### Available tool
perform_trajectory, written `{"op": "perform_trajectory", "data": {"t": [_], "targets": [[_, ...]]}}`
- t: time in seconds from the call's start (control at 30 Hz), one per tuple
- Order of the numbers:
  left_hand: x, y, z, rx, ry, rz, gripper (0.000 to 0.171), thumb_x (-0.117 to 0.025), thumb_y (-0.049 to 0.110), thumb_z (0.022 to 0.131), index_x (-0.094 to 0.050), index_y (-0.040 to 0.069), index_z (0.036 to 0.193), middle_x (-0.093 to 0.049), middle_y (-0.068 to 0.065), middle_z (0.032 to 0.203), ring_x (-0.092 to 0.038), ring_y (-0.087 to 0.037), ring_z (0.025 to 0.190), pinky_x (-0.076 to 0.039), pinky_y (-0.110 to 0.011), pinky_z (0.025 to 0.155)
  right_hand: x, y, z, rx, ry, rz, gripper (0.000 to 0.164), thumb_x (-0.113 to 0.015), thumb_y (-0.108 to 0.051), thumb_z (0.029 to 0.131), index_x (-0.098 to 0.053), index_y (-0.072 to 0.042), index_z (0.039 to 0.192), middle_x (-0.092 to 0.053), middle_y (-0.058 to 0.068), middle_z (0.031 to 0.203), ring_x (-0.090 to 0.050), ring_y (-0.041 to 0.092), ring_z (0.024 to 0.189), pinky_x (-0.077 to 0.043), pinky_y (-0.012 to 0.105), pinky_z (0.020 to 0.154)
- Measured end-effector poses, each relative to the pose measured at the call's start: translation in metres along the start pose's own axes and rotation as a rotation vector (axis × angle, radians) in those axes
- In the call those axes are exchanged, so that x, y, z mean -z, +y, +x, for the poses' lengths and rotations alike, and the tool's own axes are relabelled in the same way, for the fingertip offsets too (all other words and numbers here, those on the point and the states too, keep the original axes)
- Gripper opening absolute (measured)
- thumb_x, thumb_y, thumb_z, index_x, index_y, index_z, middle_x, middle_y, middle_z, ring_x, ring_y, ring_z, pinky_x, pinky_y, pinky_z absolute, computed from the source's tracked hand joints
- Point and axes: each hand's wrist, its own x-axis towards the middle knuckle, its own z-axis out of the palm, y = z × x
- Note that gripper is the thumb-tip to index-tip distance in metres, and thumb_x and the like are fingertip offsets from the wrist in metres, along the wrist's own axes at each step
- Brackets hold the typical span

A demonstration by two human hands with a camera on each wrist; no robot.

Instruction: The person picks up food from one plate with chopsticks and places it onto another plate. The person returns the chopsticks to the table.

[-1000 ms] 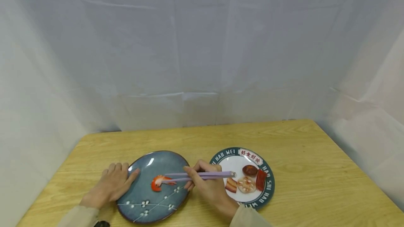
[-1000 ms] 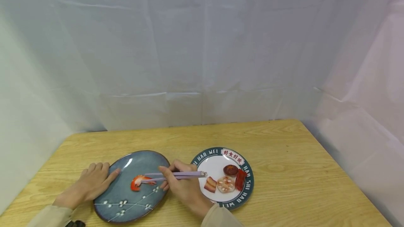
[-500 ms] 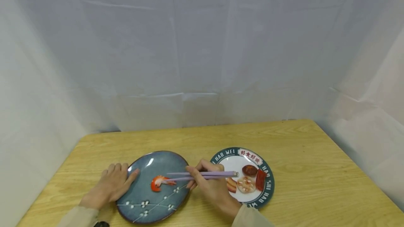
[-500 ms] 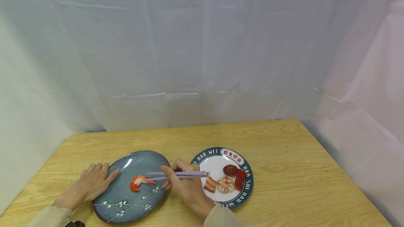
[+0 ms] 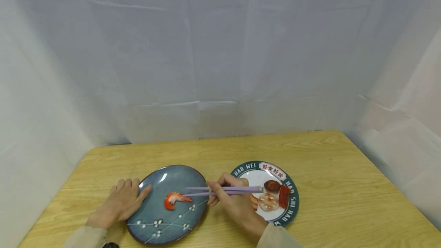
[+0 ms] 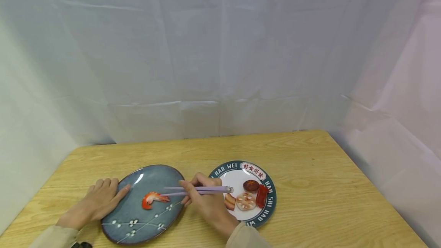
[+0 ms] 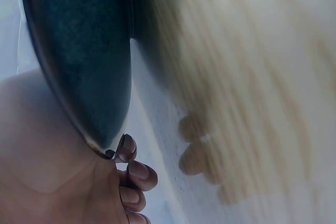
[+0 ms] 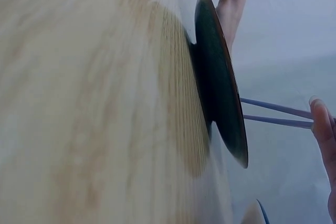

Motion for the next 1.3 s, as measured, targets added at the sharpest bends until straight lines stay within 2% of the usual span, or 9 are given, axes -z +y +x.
{"op": "perform_trajectory", "data": {"t": [0.2, 0.47, 0.63, 0.97, 1.1, 1.3], "targets": [[0.001, 0.0, 0.0, 0.001, 0.005, -0.005, 0.056, -0.04, 0.045, 0.102, -0.053, -0.009, 0.103, -0.054, -0.024, 0.094, -0.05, -0.044, 0.095, -0.038, -0.057, 0.077, 0.004, -0.005, -0.001, 0.02, -0.003, -0.026, 0.019, -0.064, 0.006, 0.089, -0.056, 0.003, 0.072, -0.065, 0.02, 0.062, -0.063, 0.032, 0.047, -0.051, 0.033, 0.042], [-0.002, -0.003, -0.001, 0.001, 0.001, -0.009, 0.058, -0.039, 0.047, 0.102, -0.053, -0.01, 0.105, -0.054, -0.024, 0.094, -0.05, -0.044, 0.095, -0.037, -0.058, 0.077, 0.011, -0.004, 0.0, 0.114, -0.004, -0.03, 0.016, -0.062, 0.011, 0.087, -0.055, 0.006, 0.074, -0.064, 0.018, 0.062, -0.063, 0.027, 0.047, -0.05, 0.03, 0.041], [-0.001, -0.002, -0.001, 0.002, -0.001, -0.01, 0.058, -0.039, 0.047, 0.102, -0.052, -0.01, 0.105, -0.054, -0.024, 0.094, -0.05, -0.044, 0.095, -0.037, -0.058, 0.077, 0.018, -0.007, 0.0, 0.101, -0.004, -0.029, 0.017, -0.062, 0.01, 0.088, -0.054, 0.007, 0.073, -0.064, 0.017, 0.062, -0.064, 0.026, 0.048, -0.05, 0.033, 0.041], [0.0, -0.002, -0.001, 0.002, 0.001, -0.007, 0.058, -0.039, 0.046, 0.102, -0.052, -0.011, 0.106, -0.054, -0.024, 0.095, -0.05, -0.044, 0.096, -0.037, -0.058, 0.079, 0.038, -0.013, -0.002, -0.003, 0.017, -0.069, 0.015, -0.062, 0.004, 0.091, -0.057, 0.008, 0.077, -0.066, 0.015, 0.066, -0.066, 0.026, 0.051, -0.052, 0.034, 0.045], [0.0, -0.001, -0.001, -0.004, 0.017, -0.008, 0.056, -0.04, 0.045, 0.102, -0.053, -0.01, 0.106, -0.055, -0.024, 0.095, -0.05, -0.044, 0.095, -0.037, -0.058, 0.078, 0.047, -0.015, -0.005, 0.014, 0.036, -0.121, 0.015, -0.062, 0.004, 0.091, -0.058, 0.005, 0.076, -0.066, 0.014, 0.064, -0.065, 0.022, 0.051, -0.051, 0.034, 0.043], [0.0, -0.001, -0.001, -0.001, 0.003, -0.018, 0.058, -0.039, 0.046, 0.102, -0.052, -0.011, 0.106, -0.055, -0.025, 0.097, -0.05, -0.045, 0.096, -0.037, -0.059, 0.079, 0.062, -0.016, -0.008, 0.029, 0.074, -0.175, 0.016, -0.062, 0.007, 0.089, -0.057, 0.004, 0.074, -0.065, 0.013, 0.063, -0.064, 0.02, 0.05, -0.051, 0.031, 0.043]]}}
